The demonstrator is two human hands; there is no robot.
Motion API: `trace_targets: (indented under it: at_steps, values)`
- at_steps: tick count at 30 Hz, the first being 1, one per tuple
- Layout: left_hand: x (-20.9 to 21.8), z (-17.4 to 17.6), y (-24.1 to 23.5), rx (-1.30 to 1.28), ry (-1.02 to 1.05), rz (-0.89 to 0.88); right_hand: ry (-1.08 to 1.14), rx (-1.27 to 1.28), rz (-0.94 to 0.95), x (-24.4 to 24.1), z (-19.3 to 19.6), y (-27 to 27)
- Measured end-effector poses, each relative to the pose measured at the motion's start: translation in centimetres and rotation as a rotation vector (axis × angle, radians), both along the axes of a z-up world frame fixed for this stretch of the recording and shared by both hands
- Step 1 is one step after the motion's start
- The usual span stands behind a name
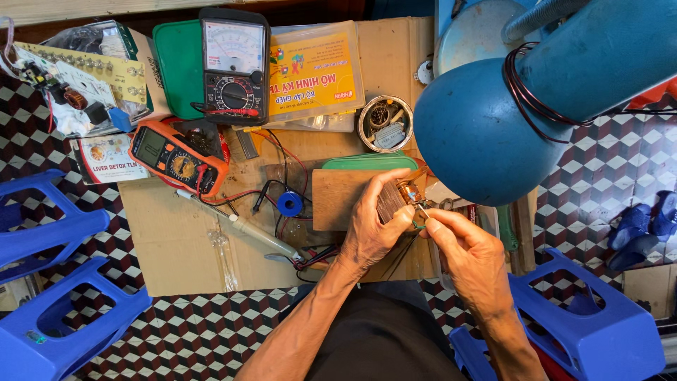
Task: The person solders wires to a small electronic component using a soldering iron and solder wire. They repeatedly heat the connection points and apply solder to secure the wires in place.
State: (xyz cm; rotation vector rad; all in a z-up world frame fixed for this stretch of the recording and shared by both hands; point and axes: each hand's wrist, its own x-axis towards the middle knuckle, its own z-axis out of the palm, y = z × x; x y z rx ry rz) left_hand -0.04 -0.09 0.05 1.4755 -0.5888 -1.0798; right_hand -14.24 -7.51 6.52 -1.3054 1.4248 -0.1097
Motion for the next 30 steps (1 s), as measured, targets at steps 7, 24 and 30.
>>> trace_targets:
  at_steps: [7, 24, 30]
  values:
    - [0.16, -0.03, -0.12, 0.005, -0.026, 0.004, 0.054, 0.002, 0.018, 0.34, -0.24, -0.07]
    - [0.18, -0.19, -0.27, 0.001, -0.019, 0.012, -0.085, -0.122, 0.11, 0.81, -0.03, -0.39]
    - [0.14, -0.15, -0.26, -0.001, -0.044, 0.009, -0.035, -0.162, 0.119, 0.8, 0.1, -0.36]
